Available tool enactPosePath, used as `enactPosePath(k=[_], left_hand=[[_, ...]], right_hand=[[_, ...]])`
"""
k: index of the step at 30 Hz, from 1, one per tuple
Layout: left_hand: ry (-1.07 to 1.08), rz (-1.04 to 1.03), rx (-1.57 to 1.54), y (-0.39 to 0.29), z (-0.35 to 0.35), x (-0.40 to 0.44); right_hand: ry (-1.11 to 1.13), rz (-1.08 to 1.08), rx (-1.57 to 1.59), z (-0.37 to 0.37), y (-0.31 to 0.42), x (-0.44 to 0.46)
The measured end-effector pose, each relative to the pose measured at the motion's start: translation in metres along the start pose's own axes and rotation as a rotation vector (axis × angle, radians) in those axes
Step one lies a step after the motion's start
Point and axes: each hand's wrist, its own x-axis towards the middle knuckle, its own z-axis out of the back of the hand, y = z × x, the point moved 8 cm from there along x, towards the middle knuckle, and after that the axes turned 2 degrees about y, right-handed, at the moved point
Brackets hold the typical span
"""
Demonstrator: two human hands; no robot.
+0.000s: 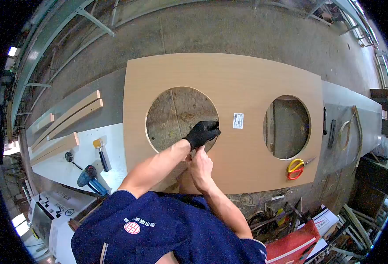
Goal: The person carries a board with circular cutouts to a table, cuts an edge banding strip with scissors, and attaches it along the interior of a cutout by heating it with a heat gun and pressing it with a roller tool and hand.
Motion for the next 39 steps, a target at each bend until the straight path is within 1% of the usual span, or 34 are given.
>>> enactPosePath(k=[2,5,9,12,13,15,17,21,22,23,25,28,29,31,32,34,35,37,38,39], left_hand=[[-0.083,0.024,-0.063,0.006,-0.003,-0.002],[-0.096,0.024,-0.004,-0.001,-0.002,-0.005],[-0.07,0.066,-0.104,-0.002,-0.007,-0.008],[-0.086,0.038,-0.108,-0.005,-0.003,-0.008],[-0.092,0.03,-0.094,-0.004,-0.004,-0.008],[-0.103,0.003,-0.088,-0.001,-0.007,-0.007],[-0.112,-0.03,-0.084,0.008,-0.007,-0.006],[-0.057,-0.088,-0.058,0.011,-0.005,-0.003],[-0.01,-0.031,-0.041,0.023,-0.008,0.001],[0.002,-0.006,-0.117,0.033,-0.01,0.002],[0.026,0.046,-0.268,0.017,-0.002,-0.006],[0.113,0.024,-0.268,0.017,0.0,-0.001],[0.136,0.011,-0.282,0.016,0.0,-0.001],[0.177,0.066,-0.301,0.027,0.0,0.0],[0.195,0.09,-0.311,0.032,-0.001,0.003],[0.19,0.074,-0.256,0.026,0.0,0.005],[0.189,0.064,-0.222,0.022,0.002,0.007],[0.07,0.057,-0.239,0.019,0.007,0.01],[0.009,0.052,-0.249,0.018,0.009,0.014],[-0.056,0.041,-0.207,0.015,0.013,0.017]], right_hand=[[0.033,-0.005,0.011,-0.003,-0.006,-0.002],[0.046,0.025,0.043,-0.01,-0.019,-0.007],[0.017,0.06,0.061,-0.002,-0.02,-0.01],[0.179,0.123,-0.03,0.011,-0.015,-0.009],[0.198,0.184,0.014,0.027,-0.011,-0.003],[0.047,0.302,0.081,0.066,-0.021,0.012],[-0.388,0.593,-0.18,0.105,-0.021,0.022],[-0.206,0.856,-0.281,0.093,-0.038,0.055],[-0.189,0.891,-0.305,0.089,-0.042,0.056],[-0.171,0.921,-0.331,0.085,-0.046,0.057],[-0.108,0.992,-0.36,0.08,-0.046,0.054],[0.018,1.111,-0.383,0.073,-0.041,0.049],[0.024,1.102,-0.397,0.072,-0.041,0.05],[0.04,1.087,-0.432,0.072,-0.036,0.049],[-0.013,1.08,-0.46,0.072,-0.037,0.051],[-0.112,1.075,-0.515,0.07,-0.037,0.05],[-0.084,1.052,-0.511,0.067,-0.04,0.052],[-0.017,1.007,-0.497,0.067,-0.04,0.05],[-0.049,1.039,-0.55,0.068,-0.042,0.05],[-0.049,1.035,-0.532,0.07,-0.042,0.05]])
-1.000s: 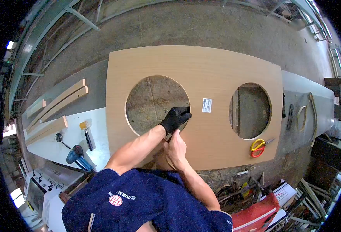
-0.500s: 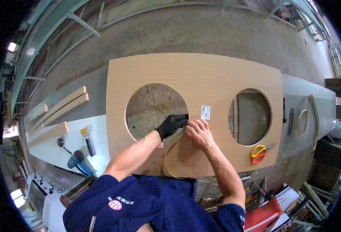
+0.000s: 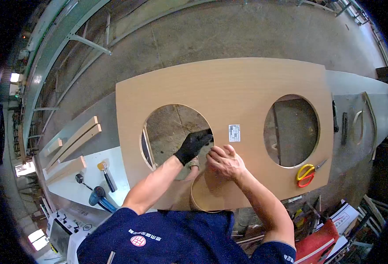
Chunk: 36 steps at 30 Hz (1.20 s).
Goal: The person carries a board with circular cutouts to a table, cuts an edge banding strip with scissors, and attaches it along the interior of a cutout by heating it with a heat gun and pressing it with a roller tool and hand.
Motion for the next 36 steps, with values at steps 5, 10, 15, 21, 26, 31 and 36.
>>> enactPosePath(k=[5,10,15,21,26,31,36], left_hand=[[-0.218,0.061,-0.114,-0.017,0.026,0.017],[-0.443,-0.12,0.216,-0.044,0.048,0.013],[-0.366,-0.122,-0.168,-0.052,0.037,0.015],[-0.219,-0.145,-0.274,-0.035,0.042,0.024],[-0.371,-0.184,0.235,0.017,0.068,-0.022],[-0.465,-0.057,0.409,-0.028,0.112,-0.158],[-0.542,0.125,0.438,-0.014,0.102,-0.24]], right_hand=[[-0.027,-0.038,0.052,0.001,-0.002,0.003],[-0.117,-0.028,0.094,0.01,-0.002,0.008],[-0.075,-0.016,0.129,0.012,-0.004,0.012],[-0.013,-0.042,0.122,0.004,-0.002,0.012],[-0.008,-0.016,0.145,-0.008,-0.002,0.003],[-0.046,0.041,0.099,-0.016,-0.012,0.011],[0.078,-0.002,-0.033,-0.007,-0.018,-0.037]])
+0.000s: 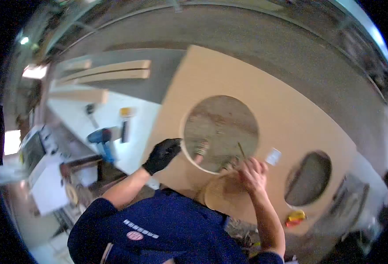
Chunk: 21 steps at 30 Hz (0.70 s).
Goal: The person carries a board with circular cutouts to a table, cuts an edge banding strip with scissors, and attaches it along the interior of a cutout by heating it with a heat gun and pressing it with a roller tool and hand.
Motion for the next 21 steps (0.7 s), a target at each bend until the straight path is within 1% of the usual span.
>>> enactPosePath(k=[1,2,4,5,6,8,9,12,13,15,19,21], left_hand=[[0.016,0.023,-0.059,-0.006,-0.004,-0.002],[0.052,-0.027,-0.105,-0.016,-0.02,0.008],[0.105,-0.111,-0.179,-0.04,-0.055,0.041],[0.212,-0.045,-0.287,-0.024,-0.082,0.079],[0.228,-0.141,-0.363,-0.023,-0.115,0.105],[0.295,-0.037,-0.663,-0.032,-0.175,0.153],[0.331,0.155,-0.796,-0.049,-0.188,0.161],[0.407,0.041,-0.92,-0.079,-0.209,0.172],[0.367,0.076,-0.945,-0.074,-0.212,0.17],[0.31,0.062,-0.857,-0.075,-0.211,0.172],[0.196,-0.043,-0.724,-0.091,-0.2,0.173],[0.182,-0.051,-0.616,-0.095,-0.194,0.172]], right_hand=[[-0.015,-0.005,0.02,0.008,0.006,0.008],[-0.105,0.044,0.086,0.023,0.019,0.021],[-0.143,0.024,0.071,0.024,0.024,0.028],[-0.157,0.02,0.064,0.019,0.027,0.047],[-0.152,0.018,0.056,0.021,0.027,0.048],[-0.138,0.014,0.052,0.022,0.025,0.046],[-0.154,0.042,0.058,0.02,0.026,0.045],[-0.13,0.034,0.042,0.015,0.024,0.044],[-0.137,0.027,0.053,0.012,0.026,0.044],[-0.146,0.024,0.071,0.014,0.025,0.045],[-0.17,0.039,0.088,0.018,0.022,0.044],[-0.168,0.044,0.095,0.016,0.022,0.044]])
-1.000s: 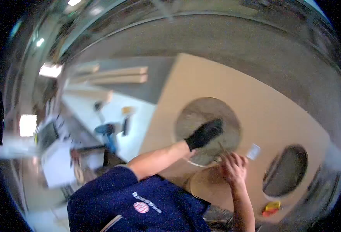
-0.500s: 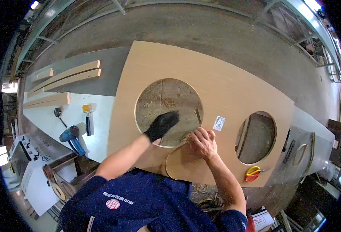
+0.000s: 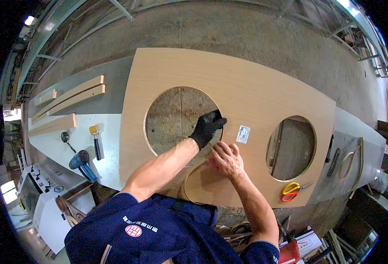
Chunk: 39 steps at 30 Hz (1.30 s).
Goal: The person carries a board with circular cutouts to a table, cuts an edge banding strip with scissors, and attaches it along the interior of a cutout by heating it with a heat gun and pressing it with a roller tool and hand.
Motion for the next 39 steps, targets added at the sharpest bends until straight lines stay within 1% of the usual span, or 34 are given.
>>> enactPosePath(k=[1,4,6,7,10,13,16,18,19,20,22,23,24,27,28,31,34,37,39], left_hand=[[-0.005,0.001,0.053,-0.002,0.001,-0.001],[0.018,-0.016,0.087,0.001,0.002,0.001],[0.034,0.003,0.001,0.007,0.002,0.004],[0.042,0.011,-0.041,0.009,0.002,0.006],[0.084,0.072,0.004,0.017,0.004,0.007],[0.097,0.076,-0.069,0.019,0.003,0.007],[0.15,0.172,-0.087,0.025,0.002,0.0],[0.092,-0.244,0.247,0.018,0.013,-0.019],[0.063,-0.453,0.415,0.003,0.015,-0.038],[0.123,-0.099,0.291,0.03,0.019,-0.045],[0.383,-0.191,0.447,0.025,0.02,-0.081],[0.394,-0.084,0.412,0.014,0.021,-0.101],[0.374,-0.119,0.477,0.014,0.025,-0.117],[0.466,-0.096,0.634,-0.009,0.022,-0.147],[0.453,-0.134,0.693,-0.008,0.021,-0.151],[0.394,-0.073,0.699,0.003,0.02,-0.148],[0.398,-0.146,0.544,-0.001,0.022,-0.149],[0.41,-0.305,0.567,-0.004,0.022,-0.153],[0.445,-0.284,0.546,-0.002,0.021,-0.151]], right_hand=[[-0.004,0.004,0.004,0.001,0.001,0.0],[0.004,0.029,0.015,0.003,0.0,0.001],[0.037,0.057,0.03,0.005,0.002,0.001],[0.031,0.029,0.016,0.005,0.0,0.003],[0.012,-0.036,-0.038,0.002,-0.001,0.002],[0.013,-0.075,-0.045,-0.001,-0.001,0.001],[0.012,-0.077,-0.048,0.0,-0.001,0.002],[0.015,-0.074,-0.049,0.001,0.0,0.003],[0.014,-0.073,-0.05,0.001,0.0,0.004],[0.014,-0.076,-0.052,0.002,0.0,0.005],[0.015,-0.083,-0.054,0.002,0.0,0.006],[0.021,-0.084,-0.048,0.001,0.0,0.005],[0.026,-0.084,-0.042,-0.001,0.0,0.004],[0.031,-0.059,-0.047,-0.004,0.001,0.005],[0.031,-0.043,-0.055,-0.004,0.001,0.005],[0.092,-0.046,-0.075,-0.004,0.002,0.006],[0.099,-0.019,-0.115,-0.002,0.004,0.01],[0.148,0.046,-0.04,0.011,0.003,0.025],[0.182,0.129,0.018,0.006,-0.007,0.034]])
